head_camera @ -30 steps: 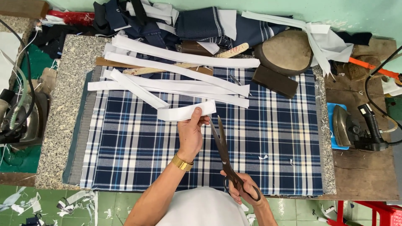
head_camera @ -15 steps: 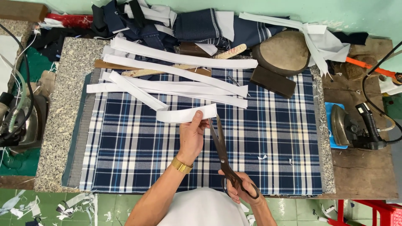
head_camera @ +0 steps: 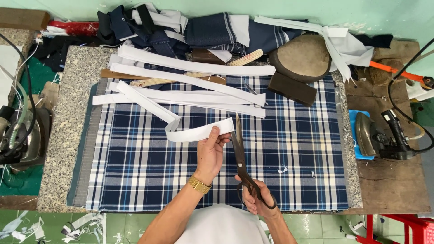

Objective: The person repeatedly picks up white fabric strips, folds them, and cuts them into shorter pieces using scissors. The cut pieces are placed on a plaid-covered worktable. The person continues this process for multiple strips throughout the clip.

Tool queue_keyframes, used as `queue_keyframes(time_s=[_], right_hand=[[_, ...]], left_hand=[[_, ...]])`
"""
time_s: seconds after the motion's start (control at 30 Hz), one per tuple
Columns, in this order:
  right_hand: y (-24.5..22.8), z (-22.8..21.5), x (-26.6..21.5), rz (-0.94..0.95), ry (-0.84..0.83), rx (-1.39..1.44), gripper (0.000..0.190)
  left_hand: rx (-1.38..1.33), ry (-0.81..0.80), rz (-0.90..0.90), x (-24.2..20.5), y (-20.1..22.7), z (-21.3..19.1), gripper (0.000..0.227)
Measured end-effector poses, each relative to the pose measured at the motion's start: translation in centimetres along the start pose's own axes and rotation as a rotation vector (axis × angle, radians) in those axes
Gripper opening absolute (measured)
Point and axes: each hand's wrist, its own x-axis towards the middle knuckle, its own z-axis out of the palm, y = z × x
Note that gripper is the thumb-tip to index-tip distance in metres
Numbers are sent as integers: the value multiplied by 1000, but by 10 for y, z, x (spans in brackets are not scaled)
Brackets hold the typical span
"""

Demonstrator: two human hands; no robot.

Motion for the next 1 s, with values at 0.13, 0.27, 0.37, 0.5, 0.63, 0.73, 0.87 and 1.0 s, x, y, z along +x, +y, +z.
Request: queue_keyframes(time_s=[0.13, 0.27, 0.37, 0.5, 0.63, 0.73, 0.87, 1.0], right_hand=[[4, -4, 0, -4, 14, 39, 88], [2, 3, 2, -5, 65, 5, 87], [-4, 10, 3, 39, 156, -73, 70], [-31, 8, 10, 70, 153, -71, 50], [-77, 17, 44, 98, 722, -712, 29], [-82, -58, 55, 264, 1007, -1185, 44], [-109, -118, 61, 205, 1075, -1650, 45], [-131, -154, 50, 299, 1007, -1767, 59]], left_hand=[[-32, -4, -8, 0, -2, -1, 41], [-48, 12, -22, 1, -2, -2, 43], [-36, 26, -24, 4, -2, -3, 43], [54, 78, -59, 17, -5, -20, 37], [184, 94, -45, 7, -17, -25, 28], [363, 119, -156, 1, -38, -32, 26], [476, 64, -270, -8, -64, -40, 27], [536, -51, -340, -14, -81, -50, 29]])
